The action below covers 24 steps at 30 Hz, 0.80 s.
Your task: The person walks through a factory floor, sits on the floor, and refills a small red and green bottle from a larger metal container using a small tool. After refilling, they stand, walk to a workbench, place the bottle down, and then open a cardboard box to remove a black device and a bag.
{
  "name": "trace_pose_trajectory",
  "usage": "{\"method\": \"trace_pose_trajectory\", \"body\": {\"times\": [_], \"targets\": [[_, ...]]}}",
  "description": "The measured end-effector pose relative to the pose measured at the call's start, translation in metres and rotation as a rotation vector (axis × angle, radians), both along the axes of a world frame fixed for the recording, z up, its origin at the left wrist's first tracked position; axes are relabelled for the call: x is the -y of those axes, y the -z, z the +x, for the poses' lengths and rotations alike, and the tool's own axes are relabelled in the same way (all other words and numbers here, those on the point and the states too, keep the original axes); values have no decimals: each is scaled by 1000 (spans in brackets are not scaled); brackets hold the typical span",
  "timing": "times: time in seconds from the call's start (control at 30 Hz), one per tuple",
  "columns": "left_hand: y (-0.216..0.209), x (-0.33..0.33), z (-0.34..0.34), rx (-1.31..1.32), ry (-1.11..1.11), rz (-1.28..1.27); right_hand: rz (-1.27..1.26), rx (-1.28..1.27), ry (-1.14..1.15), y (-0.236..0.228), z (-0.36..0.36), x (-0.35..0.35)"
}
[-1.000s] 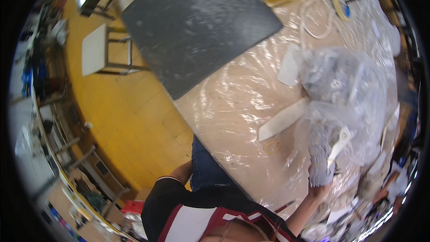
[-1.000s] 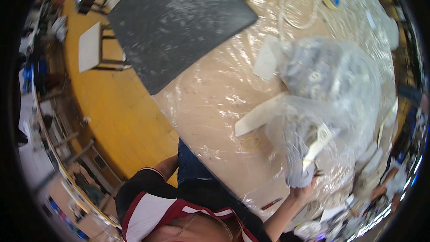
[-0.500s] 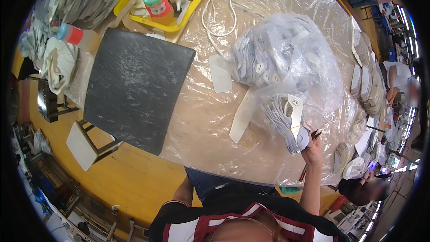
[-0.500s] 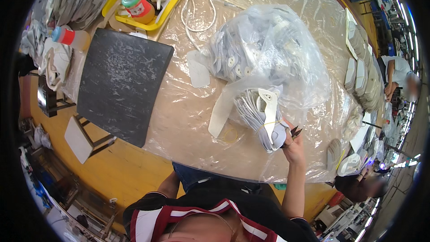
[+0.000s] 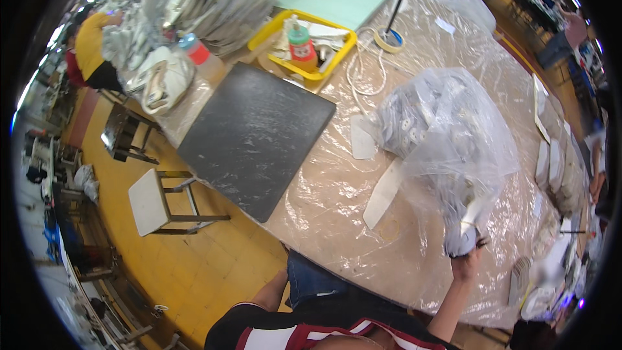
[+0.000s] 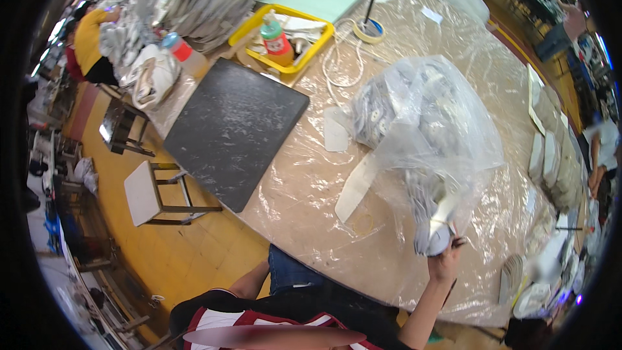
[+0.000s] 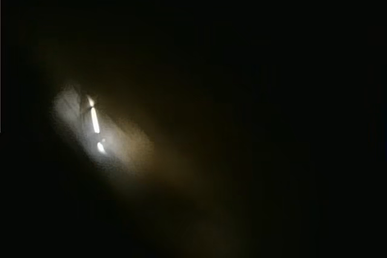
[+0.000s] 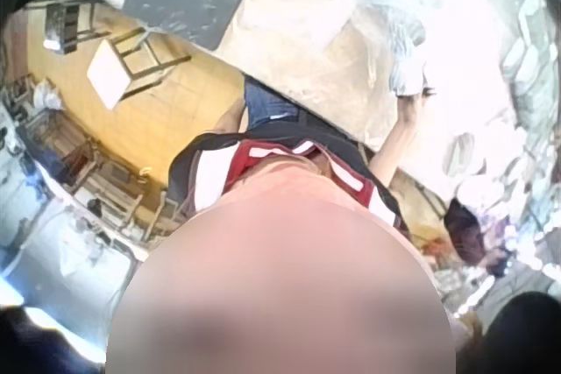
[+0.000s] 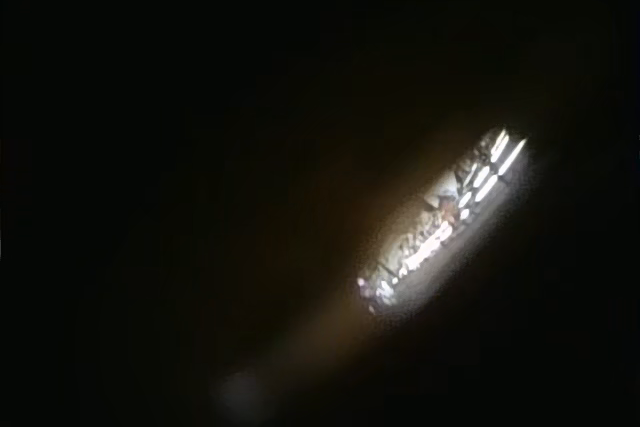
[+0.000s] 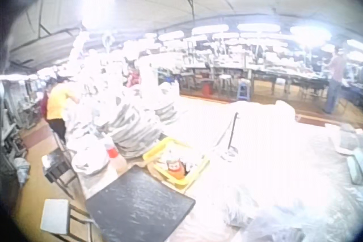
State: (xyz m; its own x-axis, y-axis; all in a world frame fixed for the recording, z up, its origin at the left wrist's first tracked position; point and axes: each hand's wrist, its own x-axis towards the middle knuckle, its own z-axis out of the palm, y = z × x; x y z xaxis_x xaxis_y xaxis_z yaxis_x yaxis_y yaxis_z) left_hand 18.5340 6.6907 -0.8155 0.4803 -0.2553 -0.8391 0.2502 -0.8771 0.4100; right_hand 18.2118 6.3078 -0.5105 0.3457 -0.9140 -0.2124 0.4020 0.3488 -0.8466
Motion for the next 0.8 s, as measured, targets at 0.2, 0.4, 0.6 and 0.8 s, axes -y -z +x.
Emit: {"method": "trace_pose_trajectory", "body": {"times": [0.2, 0.4, 0.6, 0.8], "targets": [[-12, -20, 46, 195, 105, -31, -153, -11, 3, 19, 8, -1], [-189, 30, 64, 821, -487, -557, -201, -285, -133, -36, 82, -23], [-330, 106, 11, 803, -253, -1055, -302, -487, -344, -76, 129, -70], [-359, 177, -36, 29, 34, -1171, -404, -688, -416, -106, 149, -121]]}}
